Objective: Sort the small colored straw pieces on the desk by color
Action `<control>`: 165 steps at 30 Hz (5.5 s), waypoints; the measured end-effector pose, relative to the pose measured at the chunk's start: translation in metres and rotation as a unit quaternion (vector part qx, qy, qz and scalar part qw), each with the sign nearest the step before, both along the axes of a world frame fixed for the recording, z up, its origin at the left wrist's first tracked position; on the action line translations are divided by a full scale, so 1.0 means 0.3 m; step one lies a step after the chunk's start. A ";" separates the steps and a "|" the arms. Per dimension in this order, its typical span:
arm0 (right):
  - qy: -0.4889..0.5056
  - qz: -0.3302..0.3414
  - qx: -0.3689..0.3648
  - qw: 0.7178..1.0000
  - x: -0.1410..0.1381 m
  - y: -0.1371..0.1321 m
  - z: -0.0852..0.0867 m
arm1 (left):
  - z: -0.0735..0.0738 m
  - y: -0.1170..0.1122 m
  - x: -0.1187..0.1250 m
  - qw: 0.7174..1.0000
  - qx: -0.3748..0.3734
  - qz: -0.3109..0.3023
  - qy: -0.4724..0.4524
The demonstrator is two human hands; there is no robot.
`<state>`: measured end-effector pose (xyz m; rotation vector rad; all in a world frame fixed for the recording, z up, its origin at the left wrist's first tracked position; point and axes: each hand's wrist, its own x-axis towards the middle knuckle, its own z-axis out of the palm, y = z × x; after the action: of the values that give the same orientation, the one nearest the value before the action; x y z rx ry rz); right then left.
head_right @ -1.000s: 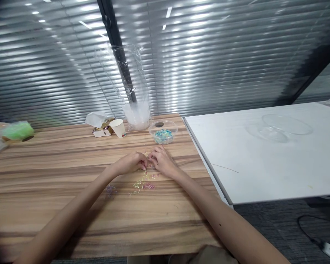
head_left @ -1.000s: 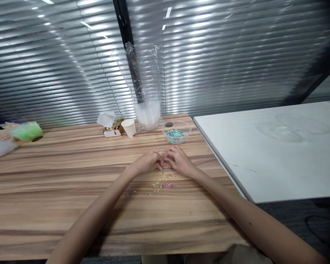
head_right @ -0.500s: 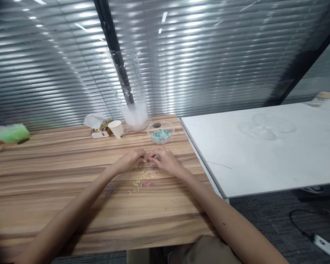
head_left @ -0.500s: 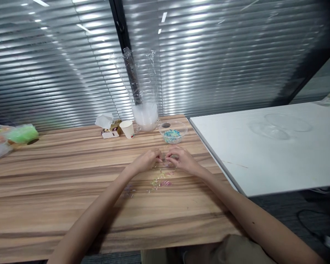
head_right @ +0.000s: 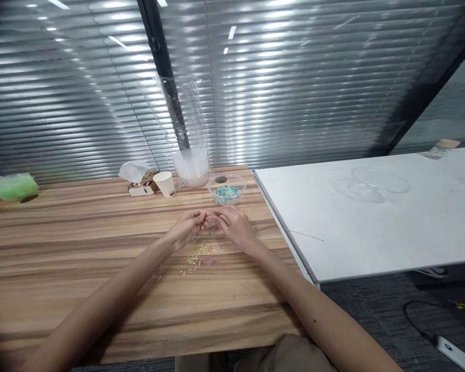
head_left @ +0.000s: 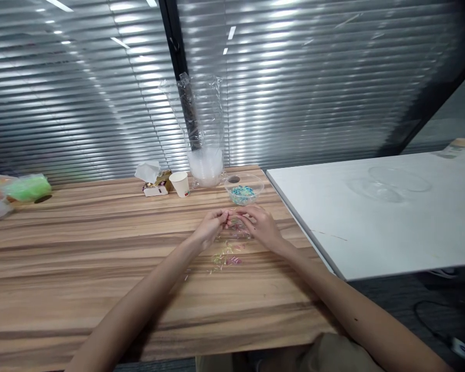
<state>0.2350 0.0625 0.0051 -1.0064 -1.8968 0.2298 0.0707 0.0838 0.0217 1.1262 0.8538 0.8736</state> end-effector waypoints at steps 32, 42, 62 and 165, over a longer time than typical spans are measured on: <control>-0.146 0.072 -0.086 0.983 0.021 0.002 -0.021 | -0.010 0.049 -0.031 0.980 -0.165 0.079 -0.076; -0.167 0.069 -0.098 0.979 0.010 0.008 -0.050 | -0.002 0.056 -0.056 0.988 -0.145 0.027 -0.051; -0.112 0.006 -0.014 0.994 -0.015 0.028 -0.072 | -0.022 0.054 -0.049 0.994 -0.108 -0.026 0.006; 0.000 0.031 -0.044 0.999 -0.021 0.018 -0.058 | -0.018 0.025 -0.020 0.981 -0.183 0.025 -0.062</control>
<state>0.2288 0.0678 -0.0124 -1.0067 -1.9327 0.3512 0.0649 0.0912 0.0162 0.7246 0.9000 0.7799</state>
